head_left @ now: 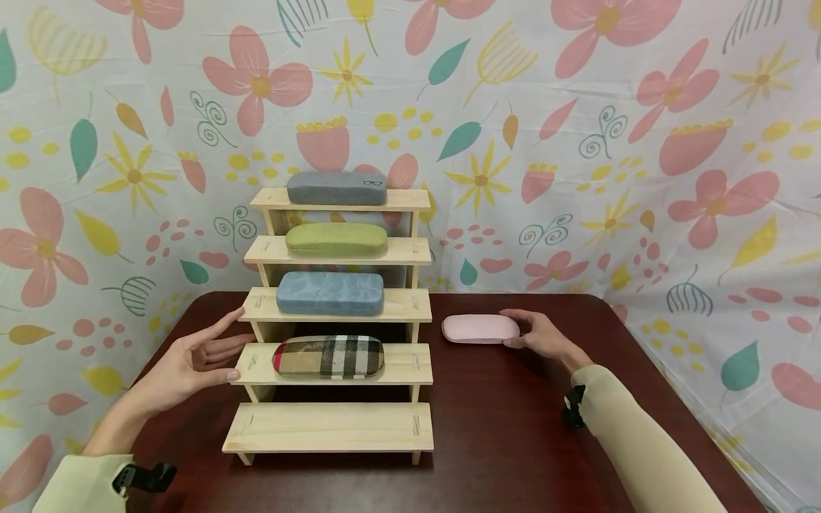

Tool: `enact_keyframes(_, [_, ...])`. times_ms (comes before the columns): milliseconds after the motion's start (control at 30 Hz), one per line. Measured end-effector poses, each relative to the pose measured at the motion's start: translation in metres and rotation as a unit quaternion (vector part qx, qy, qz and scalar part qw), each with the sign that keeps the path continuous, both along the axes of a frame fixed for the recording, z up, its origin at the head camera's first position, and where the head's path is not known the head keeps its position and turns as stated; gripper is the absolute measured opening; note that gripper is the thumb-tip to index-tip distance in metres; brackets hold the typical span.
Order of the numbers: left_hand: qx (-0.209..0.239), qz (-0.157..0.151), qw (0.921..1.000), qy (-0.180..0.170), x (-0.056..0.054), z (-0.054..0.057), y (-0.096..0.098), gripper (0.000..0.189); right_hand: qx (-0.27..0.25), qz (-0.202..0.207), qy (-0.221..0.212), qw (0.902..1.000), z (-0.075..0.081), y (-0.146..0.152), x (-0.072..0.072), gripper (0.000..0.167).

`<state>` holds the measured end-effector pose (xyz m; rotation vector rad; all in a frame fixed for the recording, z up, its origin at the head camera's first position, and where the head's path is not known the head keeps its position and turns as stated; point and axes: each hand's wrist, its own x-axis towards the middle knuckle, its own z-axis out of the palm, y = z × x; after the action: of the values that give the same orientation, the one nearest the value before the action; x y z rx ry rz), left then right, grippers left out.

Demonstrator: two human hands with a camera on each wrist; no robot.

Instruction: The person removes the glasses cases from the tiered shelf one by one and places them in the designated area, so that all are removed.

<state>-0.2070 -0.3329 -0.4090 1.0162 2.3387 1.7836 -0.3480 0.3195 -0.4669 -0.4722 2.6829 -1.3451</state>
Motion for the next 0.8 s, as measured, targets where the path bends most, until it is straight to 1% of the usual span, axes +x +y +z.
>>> enact_keyframes(333, [0.004, -0.008, 0.9999, 0.006, 0.0005, 0.0008, 0.0002, 0.093, 0.007, -0.004, 0.006, 1.0, 0.0004, 0.0022, 0.0002, 0.067])
enact_keyframes(567, [-0.005, 0.002, 1.0, 0.007, 0.0017, 0.0021, 0.001, 0.093, 0.008, -0.003, 0.008, 0.9999, 0.0017, 0.0022, 0.001, 0.066])
enact_keyframes(800, [-0.004, -0.001, 1.0, 0.002, 0.0018, 0.0025, 0.0013, 0.093, 0.004, 0.005, 0.01, 0.9999, 0.0041, 0.0022, 0.0013, 0.067])
